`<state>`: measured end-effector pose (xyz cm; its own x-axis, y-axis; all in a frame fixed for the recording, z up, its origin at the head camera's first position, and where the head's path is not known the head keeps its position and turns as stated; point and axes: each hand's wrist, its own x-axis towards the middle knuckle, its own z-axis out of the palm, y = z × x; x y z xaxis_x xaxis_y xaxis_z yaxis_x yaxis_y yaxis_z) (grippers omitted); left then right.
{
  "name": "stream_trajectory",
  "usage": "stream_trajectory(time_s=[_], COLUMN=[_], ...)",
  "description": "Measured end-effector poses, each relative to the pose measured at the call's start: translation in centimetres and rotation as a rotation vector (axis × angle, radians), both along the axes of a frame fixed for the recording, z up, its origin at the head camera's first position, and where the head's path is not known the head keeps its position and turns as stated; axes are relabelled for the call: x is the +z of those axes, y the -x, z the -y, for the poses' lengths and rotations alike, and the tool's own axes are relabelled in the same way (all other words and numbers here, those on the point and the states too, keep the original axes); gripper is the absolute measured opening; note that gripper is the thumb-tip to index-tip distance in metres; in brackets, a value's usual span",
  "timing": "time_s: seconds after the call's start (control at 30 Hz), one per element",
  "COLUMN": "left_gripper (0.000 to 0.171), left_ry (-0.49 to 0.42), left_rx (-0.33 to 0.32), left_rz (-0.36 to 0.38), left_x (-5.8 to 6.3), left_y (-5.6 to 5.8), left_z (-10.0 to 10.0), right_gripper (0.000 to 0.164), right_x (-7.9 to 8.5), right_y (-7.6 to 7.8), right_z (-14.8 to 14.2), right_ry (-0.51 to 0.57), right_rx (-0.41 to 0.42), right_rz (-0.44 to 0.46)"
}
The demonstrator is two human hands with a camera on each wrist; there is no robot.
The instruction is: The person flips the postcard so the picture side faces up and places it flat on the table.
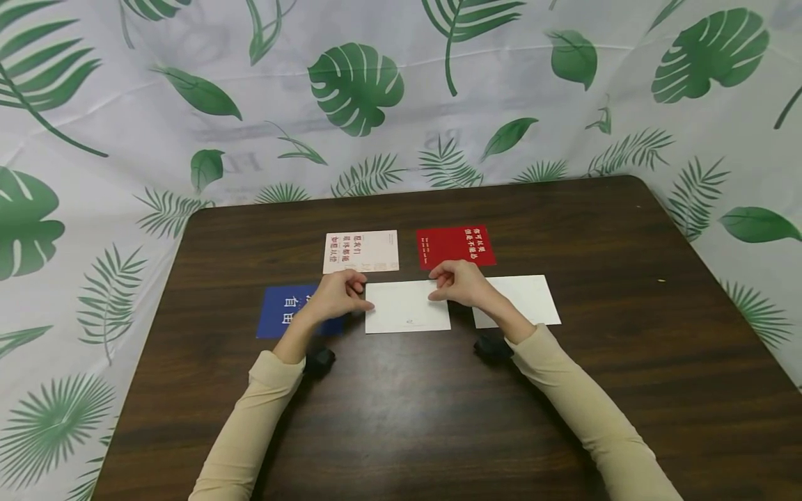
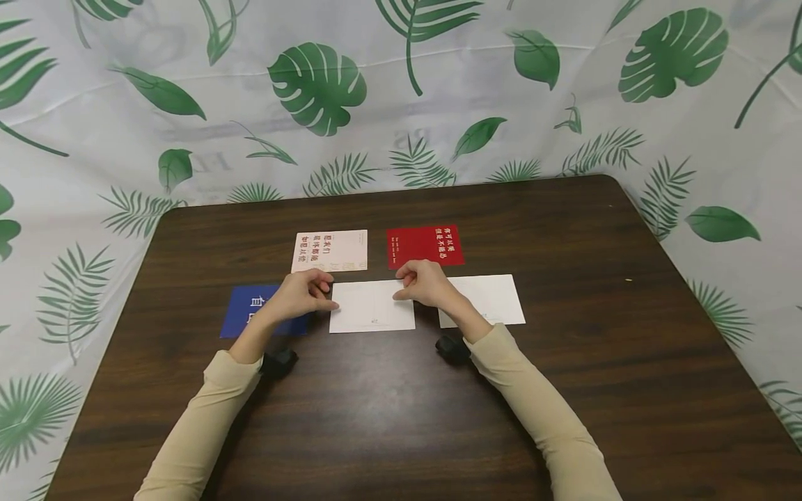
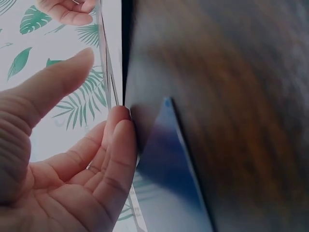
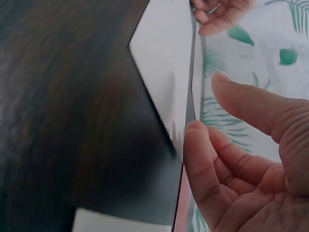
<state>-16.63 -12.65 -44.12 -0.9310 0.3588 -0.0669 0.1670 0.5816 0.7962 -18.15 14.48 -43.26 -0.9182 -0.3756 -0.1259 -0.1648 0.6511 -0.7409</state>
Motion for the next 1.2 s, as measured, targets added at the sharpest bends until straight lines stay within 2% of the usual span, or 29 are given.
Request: stream_trajectory(time_s=[0.23, 0.67, 0.97, 1.2], left_gripper=[0.046, 0.047, 0.051, 0.054], left_ry=[0.051, 0.142, 0.130, 0.106], left_rx=[-0.009, -0.014, 0.000, -0.012], left_rz=[-0.001, -0.053, -0.011, -0.037], left_x=[-0.2, -0.2, -0.1, -0.3], left_y=[0.2, 0.4, 0.5, 0.3], left_z=[-0.3, -0.8, -1.0, -1.1], right_gripper=[0.041, 0.040, 0.045, 0.049], right_x=[-0.4, -0.4, -0.2, -0.5], right_y=[0.0, 0.4, 0.6, 0.4], right_z=[-0.4, 0.1, 0.6, 0.5], right_ry=[-0.033, -0.157, -0.228, -0.181], right_rx=[-0.002, 0.006, -0.013, -0.049], right_rz=[0.023, 0.032, 0.043, 0.087])
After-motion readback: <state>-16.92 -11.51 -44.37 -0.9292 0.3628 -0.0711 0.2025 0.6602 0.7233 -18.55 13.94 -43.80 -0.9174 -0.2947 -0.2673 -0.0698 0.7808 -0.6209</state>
